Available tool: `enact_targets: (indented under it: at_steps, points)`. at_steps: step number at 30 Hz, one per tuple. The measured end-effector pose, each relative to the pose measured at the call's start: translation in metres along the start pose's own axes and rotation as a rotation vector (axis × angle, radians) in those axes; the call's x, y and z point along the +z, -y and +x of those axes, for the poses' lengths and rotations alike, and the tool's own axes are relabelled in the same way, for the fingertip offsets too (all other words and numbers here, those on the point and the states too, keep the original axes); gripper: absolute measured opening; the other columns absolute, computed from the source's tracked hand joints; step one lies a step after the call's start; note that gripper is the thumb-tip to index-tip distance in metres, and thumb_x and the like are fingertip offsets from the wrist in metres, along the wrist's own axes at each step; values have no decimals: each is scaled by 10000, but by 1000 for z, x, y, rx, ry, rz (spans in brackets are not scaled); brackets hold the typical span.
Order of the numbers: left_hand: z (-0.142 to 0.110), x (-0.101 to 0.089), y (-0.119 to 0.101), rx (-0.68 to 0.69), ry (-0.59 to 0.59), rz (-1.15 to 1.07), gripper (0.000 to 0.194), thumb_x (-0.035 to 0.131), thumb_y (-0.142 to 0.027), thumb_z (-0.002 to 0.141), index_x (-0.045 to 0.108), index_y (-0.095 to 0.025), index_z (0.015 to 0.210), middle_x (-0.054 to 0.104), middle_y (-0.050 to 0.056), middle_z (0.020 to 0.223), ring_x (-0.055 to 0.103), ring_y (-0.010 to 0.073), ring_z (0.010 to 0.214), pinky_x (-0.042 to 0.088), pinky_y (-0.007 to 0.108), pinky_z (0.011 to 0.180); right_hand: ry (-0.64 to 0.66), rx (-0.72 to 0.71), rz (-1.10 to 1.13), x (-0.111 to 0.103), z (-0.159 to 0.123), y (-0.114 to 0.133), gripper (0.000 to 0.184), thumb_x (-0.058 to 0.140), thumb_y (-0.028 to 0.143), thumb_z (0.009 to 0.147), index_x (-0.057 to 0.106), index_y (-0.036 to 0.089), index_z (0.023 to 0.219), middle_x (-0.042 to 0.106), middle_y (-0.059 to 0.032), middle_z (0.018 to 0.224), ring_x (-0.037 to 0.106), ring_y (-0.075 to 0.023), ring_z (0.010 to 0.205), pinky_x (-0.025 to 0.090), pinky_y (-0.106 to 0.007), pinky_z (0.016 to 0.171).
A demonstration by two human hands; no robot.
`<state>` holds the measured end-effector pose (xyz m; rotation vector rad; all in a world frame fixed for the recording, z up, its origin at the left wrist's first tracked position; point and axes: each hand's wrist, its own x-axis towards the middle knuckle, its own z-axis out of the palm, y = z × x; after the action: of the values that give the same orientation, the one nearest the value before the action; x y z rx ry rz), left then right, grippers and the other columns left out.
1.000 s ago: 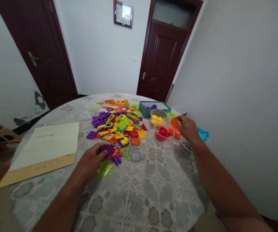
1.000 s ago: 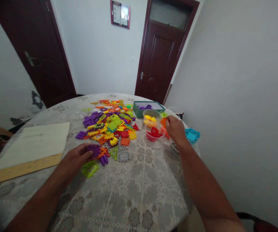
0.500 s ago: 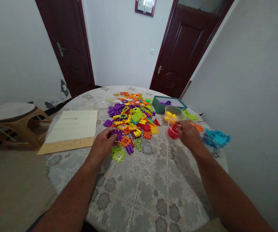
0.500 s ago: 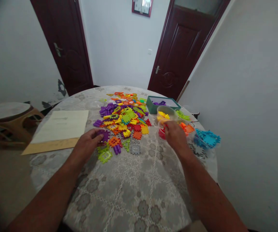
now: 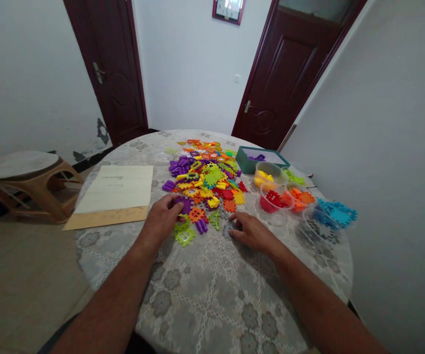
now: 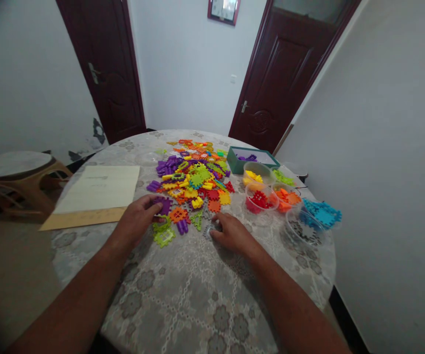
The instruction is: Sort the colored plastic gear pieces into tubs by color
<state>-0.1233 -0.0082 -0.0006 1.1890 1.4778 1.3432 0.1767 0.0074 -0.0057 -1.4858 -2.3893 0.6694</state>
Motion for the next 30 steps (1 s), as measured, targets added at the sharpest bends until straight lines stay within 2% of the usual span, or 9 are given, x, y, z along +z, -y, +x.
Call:
enact_targets:
  at_steps: [3,6,8,13,17,19,24,30]
  points:
    - [-1,0,-2,-6,10,4,377,695,-402,791,733,-180,1094,737,43,1010,708,177,784,651,298,625,71,10,80,-3,-4,-3,215,630,219,878,708,195,1077,708,-24,869,640,-182,773,438,-281,689]
    - [-2,0,-4,-13,16,-5,386,699,-405,774,734,-176,1083,726,45,991,696,186,807,651,305,629,60,-16,70,-4,-4,-4,114,617,201,872,703,191,946,705,-30,881,641,-181,794,435,-280,697]
    - [-2,1,-4,-17,17,-12,384,698,-405,767,732,-171,1069,714,42,961,687,190,812,655,318,640,13,-53,59,-5,-5,-2,122,630,227,884,696,194,981,702,-36,922,637,-183,826,447,-288,732]
    - [-2,2,-1,7,47,-11,359,681,-404,795,726,-182,1074,713,37,985,682,183,804,649,317,653,2,-169,56,-5,-9,0,281,738,358,888,694,212,1123,681,-48,1015,623,-188,856,485,-311,780]
    - [0,3,3,21,56,3,329,677,-377,794,727,-185,1058,702,30,923,673,176,762,633,300,624,-190,-206,-67,8,2,0,233,606,283,999,672,211,1211,634,-104,1162,620,-221,1023,506,-353,914]
    - [0,3,4,25,55,0,325,678,-362,789,727,-185,1057,692,27,905,669,172,742,632,304,620,-208,-175,-162,15,11,0,243,563,241,1020,676,215,1233,618,-113,1183,607,-230,1091,499,-355,964]
    - [-1,3,2,30,42,-15,294,689,-361,786,733,-193,1023,673,11,850,658,162,711,629,307,619,-184,-89,-199,25,23,0,177,561,221,1014,685,213,1140,598,-95,1146,606,-214,1057,504,-335,967]
    - [-2,3,-1,9,30,-26,293,693,-360,777,737,-187,1009,705,21,892,662,159,710,624,294,623,-210,-163,-68,17,16,-8,133,522,198,986,627,210,1068,581,-109,1190,597,-233,1104,507,-391,1014]
